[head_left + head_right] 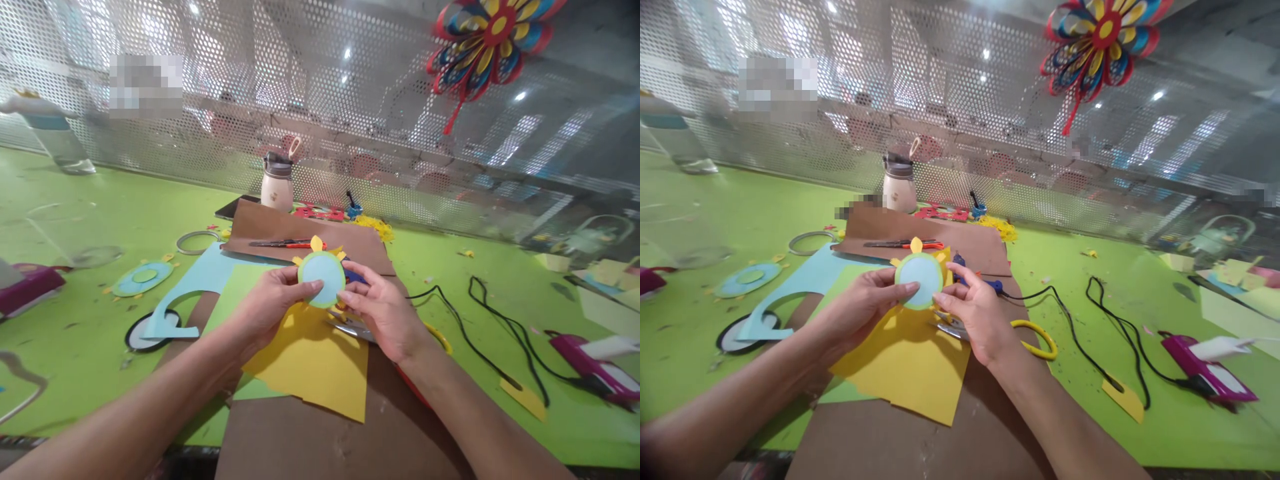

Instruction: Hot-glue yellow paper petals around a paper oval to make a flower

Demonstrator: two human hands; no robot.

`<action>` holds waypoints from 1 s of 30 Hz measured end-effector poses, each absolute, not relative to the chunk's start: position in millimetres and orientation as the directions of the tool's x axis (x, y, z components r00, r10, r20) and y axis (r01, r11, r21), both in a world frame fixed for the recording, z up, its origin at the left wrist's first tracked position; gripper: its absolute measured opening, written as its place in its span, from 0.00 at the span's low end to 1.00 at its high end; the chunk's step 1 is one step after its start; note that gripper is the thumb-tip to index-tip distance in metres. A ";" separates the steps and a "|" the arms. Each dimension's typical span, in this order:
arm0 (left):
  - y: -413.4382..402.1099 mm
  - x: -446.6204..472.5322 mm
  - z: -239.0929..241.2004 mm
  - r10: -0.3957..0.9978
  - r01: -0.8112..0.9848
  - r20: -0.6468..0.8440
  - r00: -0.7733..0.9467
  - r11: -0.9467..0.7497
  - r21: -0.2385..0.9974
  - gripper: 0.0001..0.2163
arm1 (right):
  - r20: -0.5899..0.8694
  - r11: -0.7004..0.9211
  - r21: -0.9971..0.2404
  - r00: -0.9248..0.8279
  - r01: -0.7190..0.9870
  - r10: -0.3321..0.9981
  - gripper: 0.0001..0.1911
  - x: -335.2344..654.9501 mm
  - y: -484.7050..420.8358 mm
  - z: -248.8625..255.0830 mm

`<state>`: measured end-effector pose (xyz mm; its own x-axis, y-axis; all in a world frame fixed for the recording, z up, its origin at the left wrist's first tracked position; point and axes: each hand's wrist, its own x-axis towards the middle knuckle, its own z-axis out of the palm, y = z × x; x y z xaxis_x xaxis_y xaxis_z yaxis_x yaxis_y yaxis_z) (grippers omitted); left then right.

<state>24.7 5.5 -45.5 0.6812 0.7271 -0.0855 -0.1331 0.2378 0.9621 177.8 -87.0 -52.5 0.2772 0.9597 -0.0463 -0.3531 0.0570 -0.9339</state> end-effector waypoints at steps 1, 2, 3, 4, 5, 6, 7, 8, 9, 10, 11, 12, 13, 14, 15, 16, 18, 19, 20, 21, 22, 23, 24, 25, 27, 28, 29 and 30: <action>5.5 24.8 -45.2 0.726 -0.134 -0.085 0.682 0.238 0.962 0.10 | -0.047 0.058 -0.935 0.283 -0.350 0.958 0.30 177.7 -87.0 -52.5; 5.6 24.8 -45.1 0.723 -0.135 -0.084 0.686 0.240 0.961 0.10 | -0.045 0.061 -0.936 0.290 -0.345 0.956 0.30 177.6 -86.8 -52.5; 5.6 24.8 -45.0 0.719 -0.134 -0.085 0.690 0.243 0.961 0.10 | -0.041 0.065 -0.938 0.295 -0.339 0.955 0.30 177.5 -86.6 -52.5; 5.7 24.8 -45.1 0.716 -0.132 -0.088 0.693 0.246 0.960 0.10 | -0.034 0.071 -0.941 0.300 -0.332 0.953 0.30 177.4 -86.3 -52.5; 5.7 24.7 -45.2 0.713 -0.129 -0.090 0.695 0.247 0.960 0.10 | -0.026 0.077 -0.944 0.305 -0.322 0.952 0.30 177.1 -86.1 -52.5; 5.8 24.7 -45.4 0.712 -0.127 -0.091 0.696 0.247 0.961 0.10 | -0.017 0.084 -0.947 0.310 -0.310 0.951 0.30 176.8 -85.9 -52.4; 5.9 24.7 -45.5 0.713 -0.127 -0.090 0.695 0.245 0.961 0.10 | -0.008 0.090 -0.951 0.316 -0.296 0.949 0.30 176.4 -85.7 -52.3; 5.8 24.8 -45.7 0.715 -0.128 -0.088 0.693 0.242 0.962 0.10 | -0.001 0.095 -0.955 0.323 -0.280 0.947 0.30 176.0 -85.6 -52.1; 5.8 24.8 -45.7 0.719 -0.131 -0.084 0.690 0.238 0.962 0.11 | 0.007 0.099 -0.960 0.329 -0.264 0.944 0.30 175.5 -85.5 -51.9; 5.6 24.9 -45.7 0.722 -0.133 -0.081 0.687 0.234 0.963 0.11 | 0.014 0.102 -0.963 0.333 -0.248 0.943 0.30 175.0 -85.5 -51.8; 5.4 24.9 -45.6 0.724 -0.135 -0.078 0.685 0.231 0.964 0.11 | 0.021 0.106 -0.966 0.336 -0.236 0.941 0.30 174.6 -85.5 -51.7; 5.2 24.9 -45.5 0.726 -0.136 -0.075 0.684 0.227 0.964 0.12 | 0.027 0.109 -0.968 0.338 -0.227 0.941 0.29 174.2 -85.5 -51.6; 4.9 25.0 -45.4 0.727 -0.137 -0.072 0.683 0.224 0.965 0.12 | 0.031 0.112 -0.968 0.337 -0.223 0.941 0.29 174.0 -85.5 -51.5; 4.6 25.0 -45.3 0.728 -0.137 -0.071 0.682 0.222 0.965 0.13 | 0.034 0.114 -0.969 0.337 -0.221 0.941 0.29 173.9 -85.6 -51.4; 4.3 25.0 -45.1 0.728 -0.138 -0.070 0.682 0.222 0.965 0.13 | 0.035 0.114 -0.969 0.337 -0.220 0.941 0.29 173.9 -85.7 -51.3; 4.0 25.0 -45.0 0.729 -0.138 -0.071 0.681 0.224 0.965 0.13 | 0.033 0.113 -0.969 0.337 -0.218 0.941 0.29 173.9 -85.8 -51.3; 3.6 24.9 -44.7 0.730 -0.139 -0.080 0.679 0.234 0.962 0.12 | 0.033 0.110 -0.971 0.340 -0.210 0.940 0.29 174.0 -86.2 -51.0; 3.4 24.8 -44.6 0.730 -0.139 -0.084 0.679 0.241 0.961 0.12 | 0.035 0.111 -0.973 0.341 -0.205 0.939 0.29 173.9 -86.4 -50.9; 3.4 24.7 -44.5 0.729 -0.140 -0.087 0.680 0.244 0.960 0.12 | 0.039 0.113 -0.974 0.343 -0.199 0.939 0.29 173.8 -86.6 -50.7; 3.4 24.6 -44.5 0.728 -0.141 -0.087 0.680 0.246 0.959 0.11 | 0.042 0.115 -0.974 0.344 -0.194 0.938 0.28 173.6 -86.8 -50.5; 3.6 24.4 -44.4 0.727 -0.142 -0.085 0.681 0.245 0.959 0.11 | 0.044 0.116 -0.975 0.346 -0.190 0.937 0.28 173.4 -86.9 -50.3; 3.8 24.3 -44.5 0.725 -0.142 -0.081 0.684 0.242 0.960 0.12 | 0.044 0.116 -0.975 0.346 -0.188 0.937 0.28 173.2 -87.1 -50.1; 4.1 24.2 -44.5 0.725 -0.143 -0.076 0.685 0.237 0.961 0.12 | 0.044 0.116 -0.975 0.347 -0.187 0.937 0.27 172.9 -87.1 -50.1; 4.3 24.2 -44.6 0.724 -0.146 -0.071 0.686 0.233 0.962 0.12 | 0.045 0.116 -0.975 0.347 -0.188 0.937 0.27 172.8 -87.2 -50.1; 4.7 24.2 -44.7 0.728 -0.151 -0.065 0.682 0.228 0.962 0.12 | 0.046 0.119 -0.974 0.348 -0.192 0.936 0.26 172.7 -87.3 -50.5; 4.7 24.4 -44.7 0.731 -0.153 -0.066 0.679 0.229 0.961 0.12 | 0.047 0.121 -0.974 0.348 -0.194 0.936 0.26 172.8 -87.5 -50.9; 4.6 24.5 -44.7 0.735 -0.156 -0.069 0.674 0.233 0.960 0.12 | 0.048 0.122 -0.974 0.351 -0.193 0.935 0.25 172.9 -87.7 -51.4; 4.6 24.7 -44.6 0.739 -0.158 -0.075 0.670 0.240 0.958 0.11 | 0.050 0.124 -0.974 0.356 -0.188 0.933 0.24 173.1 -87.9 -51.8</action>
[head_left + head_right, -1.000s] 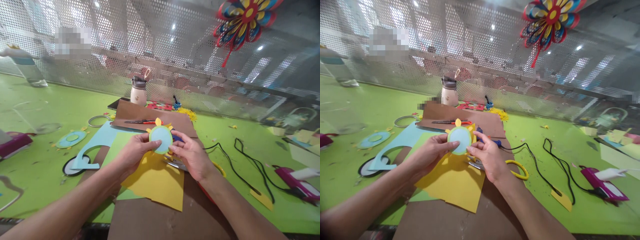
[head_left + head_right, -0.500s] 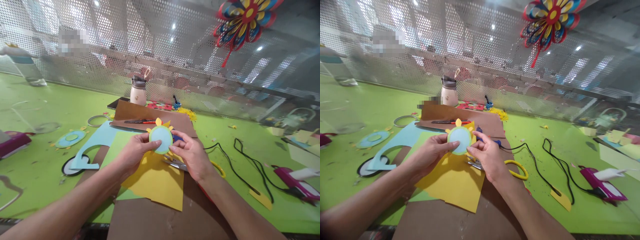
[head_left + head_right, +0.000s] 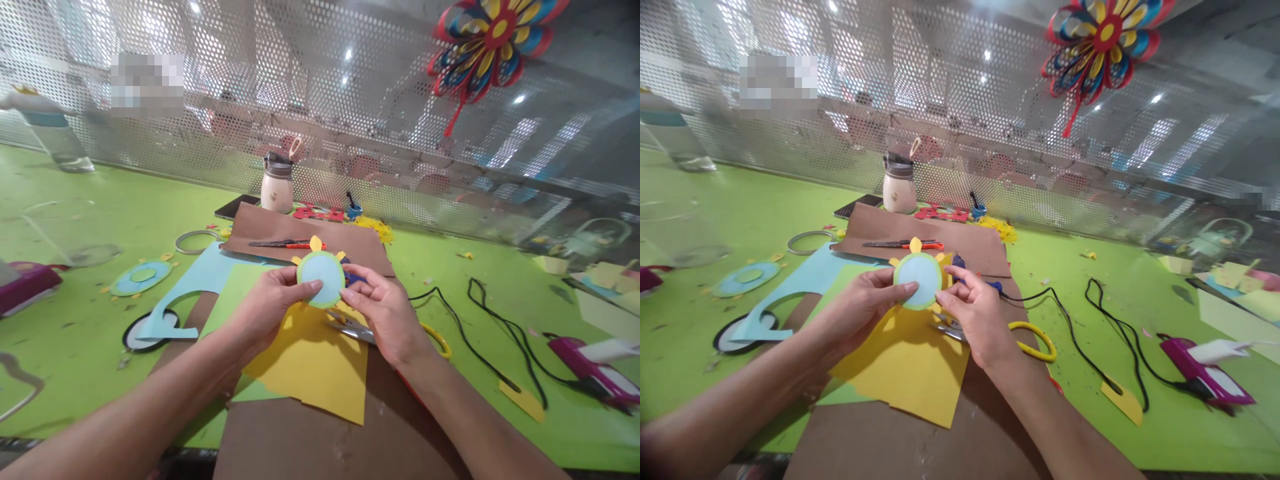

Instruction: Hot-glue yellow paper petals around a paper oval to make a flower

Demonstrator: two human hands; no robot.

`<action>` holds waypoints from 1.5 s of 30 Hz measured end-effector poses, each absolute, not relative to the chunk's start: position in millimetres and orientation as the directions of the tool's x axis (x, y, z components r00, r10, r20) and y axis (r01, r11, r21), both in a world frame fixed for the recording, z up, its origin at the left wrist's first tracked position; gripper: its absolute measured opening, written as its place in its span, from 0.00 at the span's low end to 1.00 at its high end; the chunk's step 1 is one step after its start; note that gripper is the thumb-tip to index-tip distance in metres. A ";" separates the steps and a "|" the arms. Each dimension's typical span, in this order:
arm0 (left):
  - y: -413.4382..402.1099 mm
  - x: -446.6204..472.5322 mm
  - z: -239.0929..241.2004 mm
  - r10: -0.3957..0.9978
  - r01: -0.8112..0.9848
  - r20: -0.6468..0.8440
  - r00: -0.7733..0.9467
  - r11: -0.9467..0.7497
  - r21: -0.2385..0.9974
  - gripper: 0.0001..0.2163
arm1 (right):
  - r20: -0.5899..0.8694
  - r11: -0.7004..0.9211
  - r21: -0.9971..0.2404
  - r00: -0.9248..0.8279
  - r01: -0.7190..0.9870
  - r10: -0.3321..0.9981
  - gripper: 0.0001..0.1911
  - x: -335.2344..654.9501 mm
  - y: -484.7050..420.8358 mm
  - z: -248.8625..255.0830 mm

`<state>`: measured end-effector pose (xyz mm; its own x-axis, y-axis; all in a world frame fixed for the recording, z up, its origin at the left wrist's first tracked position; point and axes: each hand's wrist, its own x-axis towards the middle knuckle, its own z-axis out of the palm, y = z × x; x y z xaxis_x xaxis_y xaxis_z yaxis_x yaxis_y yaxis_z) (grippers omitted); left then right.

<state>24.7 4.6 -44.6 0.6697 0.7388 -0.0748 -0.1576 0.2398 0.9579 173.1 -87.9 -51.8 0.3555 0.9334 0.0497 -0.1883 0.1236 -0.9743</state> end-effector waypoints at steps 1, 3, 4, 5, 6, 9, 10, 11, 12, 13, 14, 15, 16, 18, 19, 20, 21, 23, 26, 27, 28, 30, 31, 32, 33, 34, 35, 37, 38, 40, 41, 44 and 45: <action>4.5 24.9 -44.6 0.742 -0.159 -0.081 0.665 0.247 0.956 0.10 | 0.053 0.125 -0.976 0.360 -0.179 0.931 0.24 173.2 -88.2 -52.3; 4.4 25.1 -44.6 0.747 -0.166 -0.087 0.660 0.258 0.952 0.09 | 0.063 0.128 -0.979 0.369 -0.156 0.927 0.24 173.4 -88.6 -53.2; 4.4 25.2 -44.7 0.748 -0.169 -0.088 0.658 0.261 0.950 0.09 | 0.067 0.130 -0.981 0.374 -0.146 0.925 0.24 173.4 -88.8 -53.6; 4.5 25.2 -44.8 0.748 -0.171 -0.088 0.658 0.263 0.949 0.09 | 0.071 0.132 -0.981 0.378 -0.140 0.923 0.24 173.4 -88.8 -53.9; 4.7 25.2 -45.0 0.747 -0.173 -0.089 0.659 0.265 0.948 0.09 | 0.072 0.134 -0.981 0.379 -0.139 0.922 0.24 173.4 -88.8 -54.3; 5.1 25.0 -45.4 0.741 -0.180 -0.089 0.666 0.275 0.944 0.09 | 0.076 0.140 -0.980 0.378 -0.144 0.923 0.23 173.6 -88.1 -55.6; 5.1 24.9 -45.4 0.737 -0.183 -0.087 0.670 0.278 0.943 0.09 | 0.076 0.142 -0.978 0.378 -0.150 0.923 0.22 173.6 -87.8 -56.1; 5.1 24.7 -45.4 0.734 -0.187 -0.086 0.674 0.281 0.941 0.09 | 0.075 0.144 -0.977 0.380 -0.158 0.922 0.22 173.7 -87.5 -56.5; 5.1 24.6 -45.2 0.730 -0.188 -0.085 0.678 0.284 0.940 0.10 | 0.071 0.145 -0.975 0.383 -0.168 0.921 0.21 173.7 -87.3 -56.8; 5.0 24.4 -45.0 0.727 -0.190 -0.084 0.682 0.286 0.939 0.10 | 0.066 0.145 -0.973 0.385 -0.181 0.920 0.20 173.6 -87.1 -57.0; 5.0 24.2 -44.8 0.723 -0.190 -0.083 0.685 0.288 0.938 0.10 | 0.059 0.144 -0.970 0.386 -0.196 0.921 0.20 173.5 -87.1 -57.1; 5.1 24.1 -44.7 0.721 -0.189 -0.083 0.688 0.288 0.939 0.09 | 0.050 0.140 -0.967 0.384 -0.211 0.922 0.19 173.3 -87.1 -56.9; 5.2 23.9 -44.7 0.720 -0.188 -0.080 0.689 0.285 0.940 0.09 | 0.042 0.136 -0.964 0.378 -0.226 0.925 0.18 173.0 -87.1 -56.6; 5.7 23.6 -45.0 0.720 -0.185 -0.073 0.690 0.273 0.944 0.08 | 0.026 0.127 -0.957 0.356 -0.261 0.934 0.17 172.5 -87.2 -56.0; 6.0 23.5 -45.3 0.722 -0.182 -0.071 0.688 0.267 0.947 0.08 | 0.019 0.122 -0.952 0.344 -0.280 0.939 0.16 172.4 -87.2 -55.7; 6.3 23.4 -45.5 0.724 -0.178 -0.069 0.687 0.259 0.949 0.08 | 0.012 0.118 -0.947 0.332 -0.299 0.943 0.16 172.4 -87.1 -55.6; 6.6 23.3 -45.8 0.725 -0.174 -0.067 0.685 0.252 0.952 0.08 | 0.005 0.114 -0.941 0.323 -0.320 0.946 0.16 172.5 -87.0 -55.5; 7.1 23.0 -46.3 0.725 -0.165 -0.066 0.686 0.243 0.956 0.09 | -0.016 0.101 -0.928 0.308 -0.359 0.951 0.16 173.2 -86.6 -55.4; 7.6 22.4 -46.6 0.715 -0.157 -0.064 0.696 0.238 0.959 0.10 | -0.054 0.064 -0.919 0.285 -0.389 0.957 0.14 175.0 -86.5 -54.2; 7.7 22.1 -46.6 0.712 -0.153 -0.064 0.700 0.237 0.959 0.11 | -0.066 0.049 -0.920 0.276 -0.389 0.959 0.13 175.6 -86.6 -53.5; 7.6 21.9 -46.4 0.708 -0.149 -0.065 0.703 0.236 0.960 0.11 | -0.074 0.037 -0.922 0.269 -0.386 0.960 0.13 176.1 -86.8 -52.7; 7.3 21.6 -45.9 0.704 -0.137 -0.071 0.706 0.235 0.962 0.11 | -0.078 0.026 -0.927 0.259 -0.375 0.963 0.12 176.7 -87.2 -51.5; 7.1 21.6 -45.6 0.704 -0.130 -0.076 0.707 0.234 0.963 0.11 | -0.075 0.027 -0.930 0.261 -0.368 0.963 0.11 176.7 -87.5 -51.2; 6.8 21.6 -45.3 0.704 -0.126 -0.078 0.706 0.234 0.964 0.11 | -0.071 0.030 -0.933 0.266 -0.357 0.961 0.11 176.6 -87.8 -51.2; 6.4 21.7 -45.0 0.704 -0.124 -0.080 0.706 0.234 0.964 0.10 | -0.067 0.032 -0.938 0.272 -0.344 0.960 0.12 176.3 -88.2 -51.2; 6.1 21.8 -44.8 0.704 -0.120 -0.084 0.705 0.236 0.964 0.10 | -0.064 0.031 -0.944 0.272 -0.329 0.960 0.12 176.0 -88.6 -51.3; 5.8 21.9 -44.7 0.705 -0.118 -0.089 0.704 0.239 0.964 0.10 | -0.061 0.026 -0.949 0.266 -0.314 0.962 0.12 175.6 -89.1 -51.4; 5.3 22.2 -44.5 0.703 -0.113 -0.098 0.704 0.248 0.962 0.09 | -0.049 0.022 -0.956 0.233 -0.293 0.971 0.12 174.7 -90.1 -51.4; 5.3 22.3 -44.5 0.702 -0.112 -0.102 0.705 0.252 0.961 0.10 | -0.042 0.023 -0.956 0.214 -0.293 0.976 0.13 174.5 -90.4 -51.2; 5.2 22.5 -44.4 0.697 -0.111 -0.107 0.710 0.260 0.959 0.10 | -0.035 0.028 -0.951 0.197 -0.309 0.980 0.13 174.5 -90.6 -50.8; 5.3 22.6 -44.4 0.694 -0.108 -0.109 0.712 0.261 0.959 0.11 | -0.038 0.028 -0.947 0.199 -0.319 0.979 0.14 174.8 -90.5 -50.8; 5.3 22.7 -44.5 0.690 -0.095 -0.114 0.714 0.257 0.962 0.11 | -0.060 0.018 -0.939 0.218 -0.342 0.974 0.16 176.4 -89.4 -51.3; 5.2 22.8 -44.6 0.690 -0.094 -0.110 0.715 0.251 0.963 0.10 | -0.063 0.018 -0.938 0.222 -0.347 0.973 0.17 177.0 -89.0 -51.6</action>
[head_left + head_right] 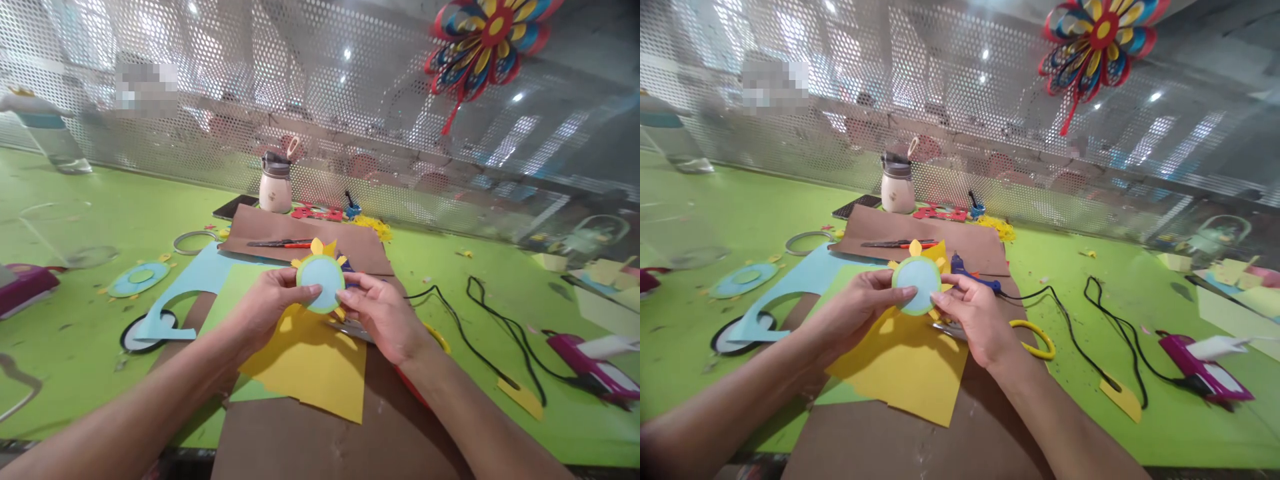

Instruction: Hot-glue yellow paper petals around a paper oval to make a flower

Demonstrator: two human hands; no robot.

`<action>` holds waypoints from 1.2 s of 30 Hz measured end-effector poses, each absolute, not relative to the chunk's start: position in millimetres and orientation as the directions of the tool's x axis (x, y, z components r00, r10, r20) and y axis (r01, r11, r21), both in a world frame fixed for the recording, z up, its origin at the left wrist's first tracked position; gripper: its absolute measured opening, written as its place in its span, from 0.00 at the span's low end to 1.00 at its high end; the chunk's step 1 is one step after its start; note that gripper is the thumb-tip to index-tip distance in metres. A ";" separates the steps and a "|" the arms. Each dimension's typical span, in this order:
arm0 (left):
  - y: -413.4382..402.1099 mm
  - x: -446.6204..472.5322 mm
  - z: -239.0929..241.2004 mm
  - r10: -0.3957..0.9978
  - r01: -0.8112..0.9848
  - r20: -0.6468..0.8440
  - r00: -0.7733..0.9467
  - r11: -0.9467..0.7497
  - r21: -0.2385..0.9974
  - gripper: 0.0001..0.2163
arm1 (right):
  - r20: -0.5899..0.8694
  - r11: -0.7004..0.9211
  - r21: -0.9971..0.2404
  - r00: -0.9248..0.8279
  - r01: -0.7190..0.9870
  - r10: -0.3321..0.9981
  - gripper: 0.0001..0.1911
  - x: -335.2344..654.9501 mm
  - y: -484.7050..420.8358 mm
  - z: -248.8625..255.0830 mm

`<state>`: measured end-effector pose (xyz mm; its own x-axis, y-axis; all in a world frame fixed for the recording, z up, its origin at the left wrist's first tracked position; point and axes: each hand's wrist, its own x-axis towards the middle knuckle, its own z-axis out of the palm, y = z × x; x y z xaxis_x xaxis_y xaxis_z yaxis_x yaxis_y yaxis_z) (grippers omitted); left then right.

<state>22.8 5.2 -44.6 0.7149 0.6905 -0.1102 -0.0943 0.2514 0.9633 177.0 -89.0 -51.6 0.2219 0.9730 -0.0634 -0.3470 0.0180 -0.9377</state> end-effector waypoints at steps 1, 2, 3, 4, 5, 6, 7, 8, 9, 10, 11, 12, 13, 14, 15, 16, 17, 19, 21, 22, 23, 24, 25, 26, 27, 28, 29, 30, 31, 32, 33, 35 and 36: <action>5.2 22.8 -44.7 0.691 -0.096 -0.104 0.715 0.244 0.965 0.10 | -0.066 0.018 -0.936 0.225 -0.350 0.972 0.18 177.4 -88.7 -52.0; 5.1 22.8 -44.8 0.691 -0.097 -0.099 0.716 0.239 0.966 0.10 | -0.067 0.018 -0.936 0.228 -0.352 0.971 0.19 177.7 -88.4 -52.3; 5.0 22.8 -44.8 0.693 -0.099 -0.094 0.715 0.234 0.967 0.10 | -0.068 0.019 -0.935 0.232 -0.353 0.970 0.19 177.9 -88.3 -52.5; 4.8 22.9 -44.9 0.695 -0.097 -0.093 0.713 0.230 0.968 0.10 | -0.071 0.017 -0.935 0.234 -0.353 0.970 0.20 177.9 -88.2 -52.7; 4.6 23.0 -44.8 0.696 -0.093 -0.095 0.712 0.227 0.970 0.09 | -0.073 0.015 -0.936 0.236 -0.353 0.969 0.20 177.9 -88.2 -52.7; 4.2 23.0 -44.7 0.698 -0.089 -0.097 0.710 0.225 0.970 0.09 | -0.076 0.013 -0.935 0.237 -0.354 0.968 0.20 177.7 -88.2 -52.7; 3.8 23.1 -44.5 0.700 -0.086 -0.099 0.707 0.224 0.971 0.08 | -0.079 0.012 -0.934 0.238 -0.357 0.968 0.20 177.6 -88.2 -52.6; 3.3 23.1 -44.2 0.701 -0.085 -0.099 0.706 0.223 0.971 0.08 | -0.080 0.012 -0.933 0.240 -0.359 0.968 0.20 177.4 -88.1 -52.5; 2.8 23.0 -43.7 0.700 -0.085 -0.100 0.707 0.224 0.971 0.08 | -0.080 0.013 -0.933 0.242 -0.361 0.967 0.20 177.2 -88.1 -52.5; 2.3 22.9 -43.1 0.697 -0.086 -0.098 0.710 0.224 0.971 0.08 | -0.080 0.016 -0.932 0.247 -0.361 0.966 0.20 177.0 -88.1 -52.5; 1.9 22.7 -42.4 0.695 -0.089 -0.094 0.713 0.223 0.971 0.08 | -0.078 0.019 -0.933 0.254 -0.360 0.964 0.20 176.9 -88.1 -52.5; 1.6 22.5 -41.8 0.693 -0.091 -0.091 0.715 0.221 0.971 0.08 | -0.077 0.022 -0.934 0.260 -0.357 0.963 0.20 176.8 -88.1 -52.5; 1.5 22.3 -41.2 0.694 -0.091 -0.089 0.715 0.218 0.972 0.08 | -0.074 0.026 -0.935 0.267 -0.354 0.961 0.20 176.7 -88.2 -52.6; 1.6 22.2 -40.8 0.696 -0.089 -0.089 0.713 0.215 0.973 0.09 | -0.072 0.029 -0.936 0.274 -0.350 0.959 0.21 176.7 -88.3 -52.5; 1.8 22.1 -40.6 0.699 -0.086 -0.089 0.710 0.212 0.973 0.09 | -0.072 0.029 -0.938 0.278 -0.344 0.958 0.21 176.7 -88.5 -52.4; 2.3 22.1 -40.6 0.701 -0.084 -0.089 0.707 0.208 0.974 0.09 | -0.071 0.029 -0.941 0.282 -0.336 0.957 0.21 176.8 -88.7 -52.1; 2.8 22.1 -40.9 0.701 -0.081 -0.089 0.708 0.206 0.975 0.09 | -0.070 0.027 -0.945 0.285 -0.325 0.956 0.21 176.9 -88.9 -51.8; 4.1 22.4 -42.0 0.698 -0.080 -0.083 0.711 0.198 0.977 0.08 | -0.062 0.028 -0.956 0.294 -0.292 0.954 0.21 177.2 -89.3 -51.3; 5.1 22.7 -43.5 0.700 -0.084 -0.076 0.710 0.192 0.978 0.07 | -0.039 0.041 -0.967 0.307 -0.251 0.951 0.21 177.6 -89.6 -51.1; 5.4 22.8 -44.0 0.704 -0.087 -0.074 0.707 0.190 0.978 0.07 | -0.026 0.051 -0.971 0.314 -0.233 0.949 0.22 177.8 -89.7 -51.2; 5.5 23.0 -44.5 0.707 -0.090 -0.073 0.704 0.192 0.977 0.07 | -0.013 0.060 -0.974 0.320 -0.217 0.947 0.22 178.0 -89.8 -51.4; 5.5 23.0 -44.6 0.710 -0.093 -0.075 0.700 0.195 0.976 0.07 | -0.003 0.067 -0.977 0.324 -0.204 0.946 0.22 178.2 -89.8 -51.8; 5.4 23.1 -44.5 0.712 -0.094 -0.079 0.698 0.200 0.975 0.07 | 0.006 0.074 -0.978 0.326 -0.195 0.945 0.22 178.4 -89.8 -52.2; 5.1 23.1 -44.1 0.712 -0.093 -0.085 0.697 0.207 0.974 0.08 | 0.013 0.078 -0.979 0.325 -0.187 0.946 0.21 178.6 -89.9 -52.6; 4.8 23.1 -43.4 0.711 -0.091 -0.091 0.697 0.214 0.973 0.08 | 0.018 0.081 -0.980 0.325 -0.181 0.945 0.21 178.9 -89.8 -53.1; 4.4 23.1 -42.6 0.709 -0.088 -0.097 0.699 0.220 0.971 0.08 | 0.023 0.084 -0.981 0.325 -0.176 0.945 0.21 179.0 -89.8 -53.6; 4.1 23.1 -41.7 0.706 -0.087 -0.101 0.701 0.225 0.970 0.09 | 0.027 0.087 -0.981 0.326 -0.171 0.945 0.21 179.2 -89.8 -54.0; 3.9 23.1 -40.9 0.703 -0.088 -0.102 0.704 0.228 0.970 0.10 | 0.030 0.089 -0.982 0.327 -0.167 0.944 0.21 179.3 -89.7 -54.3; 3.8 23.0 -40.3 0.702 -0.088 -0.102 0.705 0.230 0.969 0.10 | 0.031 0.090 -0.982 0.329 -0.164 0.944 0.21 179.3 -89.6 -54.5; 3.9 23.0 -39.9 0.704 -0.090 -0.102 0.703 0.230 0.969 0.10 | 0.032 0.090 -0.983 0.329 -0.162 0.944 0.21 179.3 -89.4 -54.6; 4.0 22.9 -39.9 0.705 -0.089 -0.103 0.701 0.230 0.969 0.10 | 0.035 0.091 -0.983 0.328 -0.159 0.944 0.21 179.3 -89.3 -54.4; 4.6 22.7 -40.9 0.703 -0.087 -0.104 0.703 0.230 0.969 0.10 | 0.047 0.098 -0.985 0.322 -0.145 0.946 0.20 179.1 -89.0 -53.5; 4.9 22.6 -41.8 0.699 -0.086 -0.104 0.708 0.231 0.969 0.10 | 0.059 0.105 -0.986 0.318 -0.128 0.946 0.19 179.0 -89.0 -52.7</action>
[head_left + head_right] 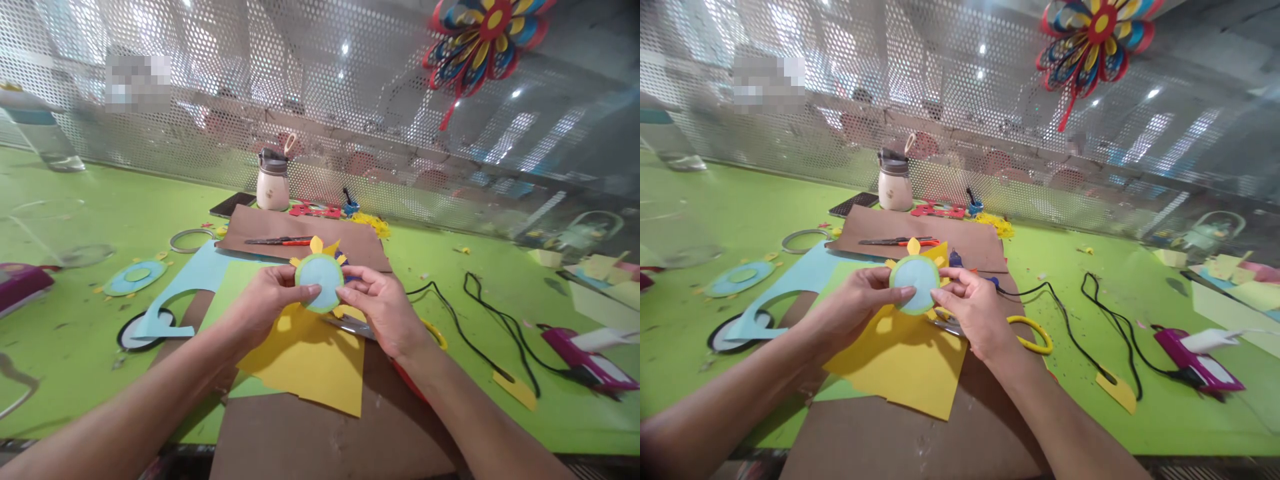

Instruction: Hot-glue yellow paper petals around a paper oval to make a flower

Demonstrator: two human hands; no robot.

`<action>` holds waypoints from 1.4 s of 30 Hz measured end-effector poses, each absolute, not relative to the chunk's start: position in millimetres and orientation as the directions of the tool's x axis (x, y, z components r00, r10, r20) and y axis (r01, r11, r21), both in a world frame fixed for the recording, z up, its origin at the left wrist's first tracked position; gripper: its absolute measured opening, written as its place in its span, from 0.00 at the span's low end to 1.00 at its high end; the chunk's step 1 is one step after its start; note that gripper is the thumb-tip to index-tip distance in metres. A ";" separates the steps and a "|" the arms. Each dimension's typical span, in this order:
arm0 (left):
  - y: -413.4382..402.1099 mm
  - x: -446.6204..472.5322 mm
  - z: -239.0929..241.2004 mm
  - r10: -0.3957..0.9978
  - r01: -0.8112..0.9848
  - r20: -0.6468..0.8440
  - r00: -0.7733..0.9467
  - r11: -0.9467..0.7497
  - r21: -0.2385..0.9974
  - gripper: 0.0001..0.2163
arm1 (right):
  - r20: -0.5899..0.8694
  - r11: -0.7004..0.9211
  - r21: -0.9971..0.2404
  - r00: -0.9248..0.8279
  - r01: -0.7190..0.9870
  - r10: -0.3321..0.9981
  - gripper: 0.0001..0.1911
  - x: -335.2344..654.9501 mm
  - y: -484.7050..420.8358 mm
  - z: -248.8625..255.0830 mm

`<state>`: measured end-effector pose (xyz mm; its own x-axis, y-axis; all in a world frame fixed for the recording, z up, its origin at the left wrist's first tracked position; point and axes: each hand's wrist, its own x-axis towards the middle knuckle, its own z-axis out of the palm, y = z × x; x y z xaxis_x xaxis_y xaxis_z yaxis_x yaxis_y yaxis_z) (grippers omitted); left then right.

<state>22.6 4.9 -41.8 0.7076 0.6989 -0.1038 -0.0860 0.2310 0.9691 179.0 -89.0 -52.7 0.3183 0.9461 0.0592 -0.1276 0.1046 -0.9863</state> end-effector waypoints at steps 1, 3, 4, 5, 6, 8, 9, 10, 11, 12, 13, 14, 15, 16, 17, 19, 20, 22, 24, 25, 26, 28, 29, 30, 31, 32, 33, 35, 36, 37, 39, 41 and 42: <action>5.3 22.4 -42.8 0.693 -0.086 -0.103 0.714 0.232 0.969 0.10 | 0.076 0.113 -0.989 0.315 -0.099 0.946 0.18 178.8 -89.1 -51.8; 6.1 22.2 -44.9 0.680 -0.087 -0.095 0.727 0.229 0.970 0.09 | 0.120 0.128 -0.992 0.316 -0.005 0.941 0.16 178.5 -89.5 -49.6; 6.4 22.0 -45.6 0.674 -0.086 -0.092 0.733 0.226 0.970 0.09 | 0.144 0.133 -0.990 0.318 0.053 0.937 0.16 178.3 -89.9 -48.5; 6.7 21.9 -46.1 0.667 -0.085 -0.089 0.739 0.224 0.971 0.08 | 0.167 0.138 -0.984 0.320 0.111 0.933 0.16 178.1 -90.3 -47.5; 7.0 21.8 -46.4 0.662 -0.087 -0.086 0.745 0.224 0.971 0.08 | 0.189 0.143 -0.976 0.319 0.162 0.929 0.16 177.9 -90.7 -46.7; 7.5 21.6 -46.4 0.654 -0.091 -0.083 0.752 0.228 0.969 0.08 | 0.233 0.162 -0.958 0.312 0.237 0.921 0.16 177.8 -91.4 -45.5; 7.8 21.6 -46.4 0.652 -0.092 -0.084 0.753 0.230 0.969 0.09 | 0.255 0.175 -0.948 0.307 0.265 0.917 0.16 178.0 -91.5 -45.1; 8.1 21.7 -46.4 0.655 -0.095 -0.082 0.751 0.230 0.969 0.10 | 0.278 0.188 -0.937 0.304 0.293 0.911 0.16 178.3 -91.6 -44.8; 8.5 21.8 -46.6 0.660 -0.098 -0.079 0.747 0.227 0.969 0.10 | 0.301 0.199 -0.925 0.303 0.324 0.905 0.16 178.9 -91.6 -44.6; 8.8 21.9 -46.9 0.665 -0.102 -0.075 0.743 0.223 0.970 0.11 | 0.320 0.205 -0.913 0.304 0.353 0.898 0.16 179.6 -91.5 -44.4; 9.2 22.0 -47.3 0.670 -0.107 -0.071 0.739 0.220 0.970 0.11 | 0.333 0.208 -0.904 0.310 0.374 0.891 0.15 180.5 -91.3 -44.4; 9.6 22.1 -47.6 0.675 -0.113 -0.067 0.734 0.219 0.969 0.11 | 0.340 0.207 -0.900 0.321 0.385 0.884 0.15 181.5 -91.0 -44.5; 10.0 22.1 -47.8 0.682 -0.119 -0.066 0.728 0.221 0.968 0.11 | 0.342 0.204 -0.901 0.338 0.382 0.877 0.15 182.6 -90.7 -44.8; 10.3 22.1 -47.7 0.689 -0.123 -0.070 0.722 0.227 0.966 0.11 | 0.336 0.202 -0.910 0.358 0.362 0.871 0.14 183.6 -90.3 -45.4; 10.7 22.0 -47.4 0.696 -0.127 -0.076 0.714 0.236 0.963 0.11 | 0.319 0.198 -0.924 0.375 0.326 0.870 0.14 184.5 -89.8 -46.3; 11.2 21.9 -46.2 0.713 -0.151 -0.078 0.697 0.253 0.956 0.10 | 0.239 0.173 -0.964 0.372 0.202 0.897 0.13 185.4 -88.7 -48.8; 11.4 21.8 -45.5 0.719 -0.167 -0.074 0.691 0.258 0.952 0.10 | 0.174 0.141 -0.983 0.340 0.118 0.924 0.12 185.3 -88.2 -50.1; 11.3 22.0 -44.3 0.725 -0.195 -0.057 0.687 0.259 0.946 0.09 | 0.037 0.051 -0.997 0.234 -0.051 0.972 0.14 183.8 -87.5 -52.4; 10.7 22.3 -43.7 0.723 -0.196 -0.052 0.689 0.255 0.947 0.09 | -0.048 -0.025 -0.987 0.139 -0.161 0.989 0.15 181.3 -87.4 -53.3; 10.2 22.5 -43.6 0.721 -0.187 -0.057 0.690 0.254 0.949 0.09 | -0.068 -0.045 -0.981 0.115 -0.191 0.991 0.15 180.2 -87.5 -53.3; 9.7 22.6 -43.6 0.718 -0.175 -0.065 0.693 0.254 0.951 0.09 | -0.079 -0.055 -0.977 0.105 -0.208 0.991 0.15 179.2 -87.7 -53.1; 8.8 22.7 -43.9 0.708 -0.149 -0.078 0.702 0.253 0.956 0.10 | -0.094 -0.069 -0.973 0.108 -0.221 0.990 0.14 178.1 -88.0 -52.5; 8.5 22.7 -44.2 0.702 -0.138 -0.081 0.708 0.250 0.958 0.10 | -0.103 -0.075 -0.973 0.115 -0.220 0.988 0.13 178.0 -88.2 -52.3; 8.4 22.6 -44.6 0.696 -0.130 -0.080 0.713 0.244 0.961 0.10 | -0.111 -0.082 -0.973 0.122 -0.217 0.986 0.12 178.2 -88.3 -52.3; 8.5 22.5 -45.0 0.691 -0.124 -0.079 0.718 0.239 0.963 0.10 | -0.117 -0.088 -0.973 0.130 -0.215 0.985 0.12 178.5 -88.5 -52.6; 8.6 22.3 -45.4 0.689 -0.119 -0.077 0.721 0.233 0.965 0.10 | -0.124 -0.093 -0.973 0.135 -0.212 0.983 0.13 178.9 -88.5 -53.1; 8.9 22.2 -45.8 0.689 -0.115 -0.077 0.720 0.228 0.967 0.10 | -0.127 -0.096 -0.973 0.139 -0.212 0.982 0.13 179.2 -88.6 -53.7; 9.4 22.0 -46.1 0.690 -0.103 -0.081 0.720 0.222 0.970 0.10 | -0.125 -0.094 -0.973 0.144 -0.210 0.982 0.13 179.9 -88.6 -55.1; 9.6 22.0 -46.0 0.690 -0.099 -0.083 0.719 0.220 0.970 0.10 | -0.122 -0.091 -0.974 0.145 -0.207 0.982 0.13 180.1 -88.6 -55.7; 9.8 22.1 -45.9 0.691 -0.096 -0.084 0.718 0.218 0.971 0.10 | -0.121 -0.090 -0.975 0.146 -0.201 0.982 0.13 180.3 -88.6 -55.9; 10.0 22.2 -45.8 0.691 -0.093 -0.083 0.718 0.214 0.972 0.09 | -0.117 -0.090 -0.980 0.147 -0.176 0.982 0.14 180.5 -88.8 -55.4; 9.8 22.4 -46.0 0.687 -0.091 -0.079 0.722 0.207 0.974 0.07 | -0.106 -0.086 -0.987 0.149 -0.135 0.983 0.14 180.5 -89.4 -53.6; 9.5 22.5 -46.1 0.686 -0.089 -0.078 0.724 0.205 0.975 0.07 | -0.099 -0.083 -0.990 0.150 -0.111 0.984 0.15 180.4 -89.9 -52.5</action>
